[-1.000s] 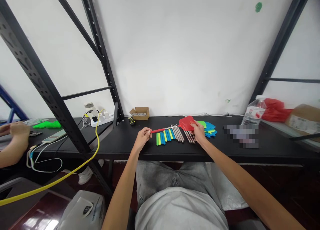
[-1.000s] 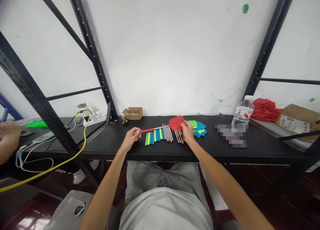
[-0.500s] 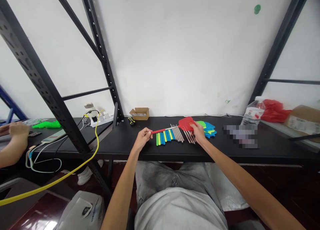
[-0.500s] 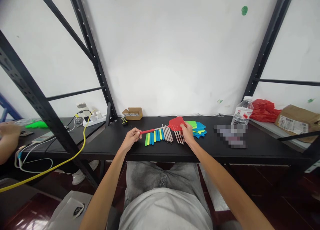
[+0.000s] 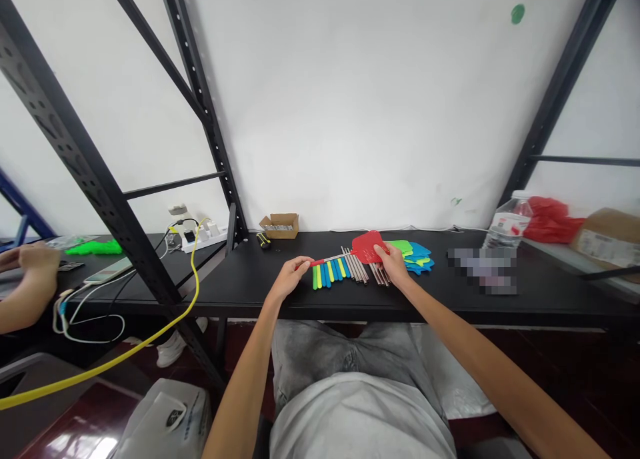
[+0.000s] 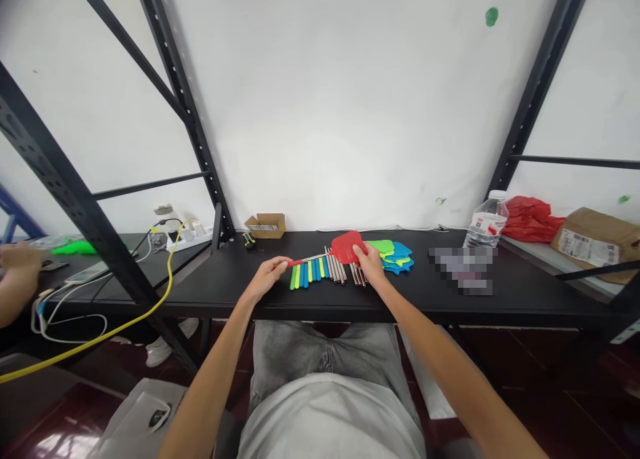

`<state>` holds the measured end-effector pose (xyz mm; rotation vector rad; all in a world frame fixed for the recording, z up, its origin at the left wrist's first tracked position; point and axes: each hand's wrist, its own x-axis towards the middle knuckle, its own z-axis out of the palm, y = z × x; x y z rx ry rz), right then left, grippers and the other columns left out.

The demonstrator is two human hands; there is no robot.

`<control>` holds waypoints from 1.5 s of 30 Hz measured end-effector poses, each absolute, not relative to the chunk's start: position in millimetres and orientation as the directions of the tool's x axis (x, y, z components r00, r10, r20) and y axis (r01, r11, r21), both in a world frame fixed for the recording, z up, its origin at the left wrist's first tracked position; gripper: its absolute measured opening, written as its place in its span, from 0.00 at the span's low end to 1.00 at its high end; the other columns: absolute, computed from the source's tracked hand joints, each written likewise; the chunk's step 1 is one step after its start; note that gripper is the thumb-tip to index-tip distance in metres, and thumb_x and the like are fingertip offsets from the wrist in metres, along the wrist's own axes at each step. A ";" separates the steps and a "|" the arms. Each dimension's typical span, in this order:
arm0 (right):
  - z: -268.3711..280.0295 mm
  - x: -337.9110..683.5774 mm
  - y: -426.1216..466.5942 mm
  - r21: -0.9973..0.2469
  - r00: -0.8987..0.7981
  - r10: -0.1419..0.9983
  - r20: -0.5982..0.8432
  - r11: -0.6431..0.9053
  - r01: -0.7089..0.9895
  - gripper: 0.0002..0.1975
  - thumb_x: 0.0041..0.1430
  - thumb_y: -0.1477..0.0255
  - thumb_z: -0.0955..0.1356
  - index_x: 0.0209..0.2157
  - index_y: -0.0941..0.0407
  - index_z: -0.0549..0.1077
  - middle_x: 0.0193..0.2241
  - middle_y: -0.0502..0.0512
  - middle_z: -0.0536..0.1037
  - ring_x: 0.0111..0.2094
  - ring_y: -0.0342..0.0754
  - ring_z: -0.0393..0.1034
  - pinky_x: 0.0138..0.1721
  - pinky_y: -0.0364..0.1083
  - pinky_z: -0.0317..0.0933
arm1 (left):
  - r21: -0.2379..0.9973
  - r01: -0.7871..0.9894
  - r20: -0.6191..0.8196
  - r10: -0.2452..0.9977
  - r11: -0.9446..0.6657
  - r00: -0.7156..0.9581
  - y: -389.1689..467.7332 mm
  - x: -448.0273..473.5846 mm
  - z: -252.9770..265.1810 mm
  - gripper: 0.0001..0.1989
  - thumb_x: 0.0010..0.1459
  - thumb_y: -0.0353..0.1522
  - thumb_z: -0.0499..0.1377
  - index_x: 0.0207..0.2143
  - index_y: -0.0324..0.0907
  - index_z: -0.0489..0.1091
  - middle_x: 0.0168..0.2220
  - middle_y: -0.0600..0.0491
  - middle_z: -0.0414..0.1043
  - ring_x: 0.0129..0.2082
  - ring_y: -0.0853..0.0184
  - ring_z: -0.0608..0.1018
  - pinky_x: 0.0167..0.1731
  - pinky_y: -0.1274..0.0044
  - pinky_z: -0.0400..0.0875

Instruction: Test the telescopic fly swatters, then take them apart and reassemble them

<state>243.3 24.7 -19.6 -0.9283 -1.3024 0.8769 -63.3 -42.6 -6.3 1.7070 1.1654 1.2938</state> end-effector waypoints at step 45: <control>-13.8 243.8 15.6 -0.942 -0.205 0.921 0.332 0.336 -0.014 0.18 0.55 0.55 0.68 0.34 0.57 0.70 0.17 0.51 0.75 0.14 0.40 0.62 0.16 0.39 0.54 | 0.863 0.262 0.384 0.898 -0.431 0.212 -44.5 -65.4 -7.0 0.17 0.59 0.44 0.56 0.38 0.38 0.71 0.23 0.58 0.60 0.21 0.74 0.57 0.22 0.81 0.51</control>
